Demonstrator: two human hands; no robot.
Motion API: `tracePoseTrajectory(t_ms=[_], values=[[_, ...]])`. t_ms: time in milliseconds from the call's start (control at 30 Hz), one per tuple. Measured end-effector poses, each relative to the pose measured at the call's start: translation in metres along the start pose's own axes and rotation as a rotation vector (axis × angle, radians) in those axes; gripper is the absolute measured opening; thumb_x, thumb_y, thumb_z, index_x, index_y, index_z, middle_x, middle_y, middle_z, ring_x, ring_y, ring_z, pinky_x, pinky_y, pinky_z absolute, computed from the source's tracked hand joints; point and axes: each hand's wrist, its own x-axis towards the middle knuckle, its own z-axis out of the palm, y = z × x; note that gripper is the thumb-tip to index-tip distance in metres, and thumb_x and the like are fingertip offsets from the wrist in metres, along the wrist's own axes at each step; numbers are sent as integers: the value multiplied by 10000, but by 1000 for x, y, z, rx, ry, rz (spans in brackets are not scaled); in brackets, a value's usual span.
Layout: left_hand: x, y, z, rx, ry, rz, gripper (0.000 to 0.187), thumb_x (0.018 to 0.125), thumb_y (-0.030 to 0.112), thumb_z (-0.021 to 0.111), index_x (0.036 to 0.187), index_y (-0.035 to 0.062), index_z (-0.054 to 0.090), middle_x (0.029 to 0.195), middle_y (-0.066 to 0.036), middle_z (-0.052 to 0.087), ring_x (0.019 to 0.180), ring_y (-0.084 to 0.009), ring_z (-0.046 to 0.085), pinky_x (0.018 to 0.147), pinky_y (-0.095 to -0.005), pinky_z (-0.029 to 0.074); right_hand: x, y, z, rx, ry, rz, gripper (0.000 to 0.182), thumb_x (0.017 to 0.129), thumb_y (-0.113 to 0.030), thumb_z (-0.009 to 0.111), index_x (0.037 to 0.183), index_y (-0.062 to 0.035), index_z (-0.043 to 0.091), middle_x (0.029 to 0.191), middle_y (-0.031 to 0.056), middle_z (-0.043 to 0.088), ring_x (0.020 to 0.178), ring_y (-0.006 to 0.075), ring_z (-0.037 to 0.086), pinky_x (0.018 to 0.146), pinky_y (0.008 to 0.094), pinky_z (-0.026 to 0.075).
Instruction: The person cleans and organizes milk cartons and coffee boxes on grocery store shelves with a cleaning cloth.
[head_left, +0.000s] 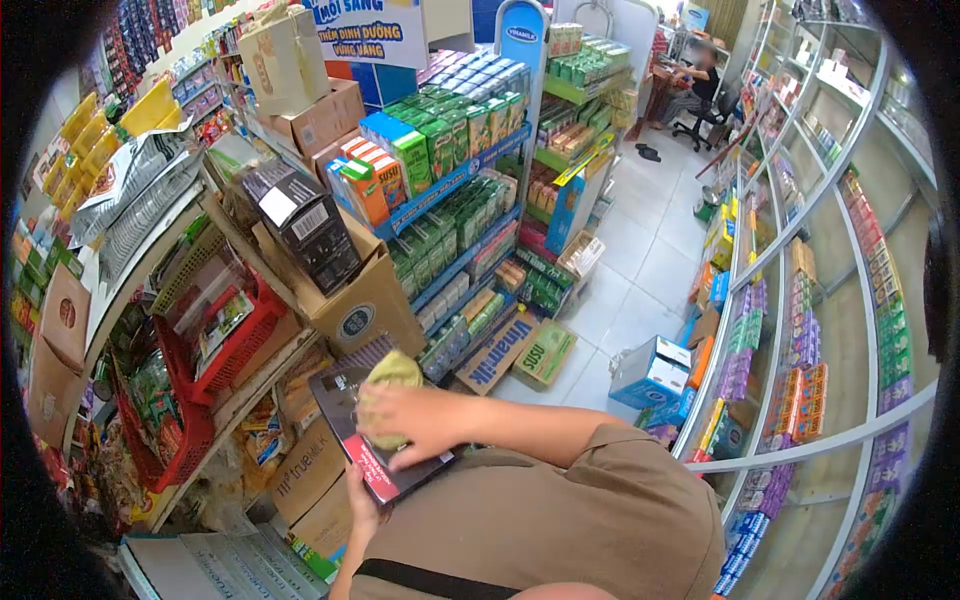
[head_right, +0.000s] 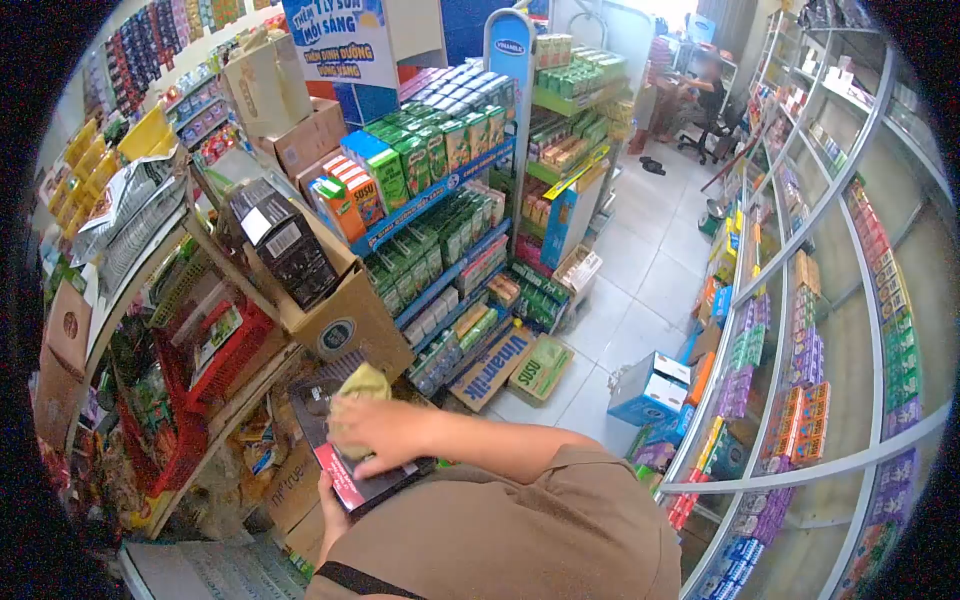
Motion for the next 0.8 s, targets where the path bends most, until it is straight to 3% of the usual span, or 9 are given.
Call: tracePoseTrajectory(t_ms=[167,300,367,400,500,533,633,800], values=[[-10,7,5,-56,26,-61,583,857,446,479,1290,81,342,1206,-100,479,1082,-244,504,889,-409,433,7,-23,-5,293,-214,-281,386,763,-291,616,1061,-46,600,1182,172,511,1209,383,364,997,455,321],[-2,-12,-29,11,-4,72,693,816,462,532,1326,63,286,1245,-111,444,1127,-238,471,917,-388,417,32,1,-20,-80,-308,-183,334,777,-267,591,1048,-71,606,1195,163,499,1206,358,380,980,440,341],[-6,-2,-4,131,-37,191,759,791,472,561,1346,54,255,1258,-110,427,1136,-233,463,931,-376,408,35,15,-26,-94,9,37,389,784,-275,582,1117,-73,569,1230,151,476,1218,354,372,982,435,338],[-2,-7,-17,102,-38,147,825,764,477,587,1364,45,219,1273,-111,408,1140,-232,458,944,-368,397,38,31,-14,-138,65,12,479,771,-265,602,1195,-66,503,1287,173,420,1241,362,344,1005,432,316],[-6,-4,-6,111,-46,171,827,761,463,593,1366,47,213,1278,-113,404,1146,-235,453,941,-369,399,57,13,-9,-110,218,129,539,760,-242,618,1238,-55,454,1327,211,364,1265,362,316,1029,427,291],[-8,0,2,117,-50,190,827,761,457,595,1368,49,210,1278,-113,404,1146,-235,452,941,-370,398,61,7,-6,-146,187,61,550,745,-192,635,1239,-47,440,1353,236,316,1278,354,299,1035,420,292],[-16,8,20,132,-48,231,830,758,442,602,1373,56,200,1278,-112,401,1145,-234,451,943,-371,395,61,-3,4,-52,84,-26,502,735,-150,636,1195,-35,470,1345,232,330,1266,356,318,1026,415,307],[-15,6,10,96,-19,223,835,754,430,612,1378,65,193,1280,-110,394,1136,-231,455,946,-369,388,46,4,-4,79,171,-67,392,661,-73,620,1051,-59,580,1232,197,457,1129,365,448,936,416,385]])
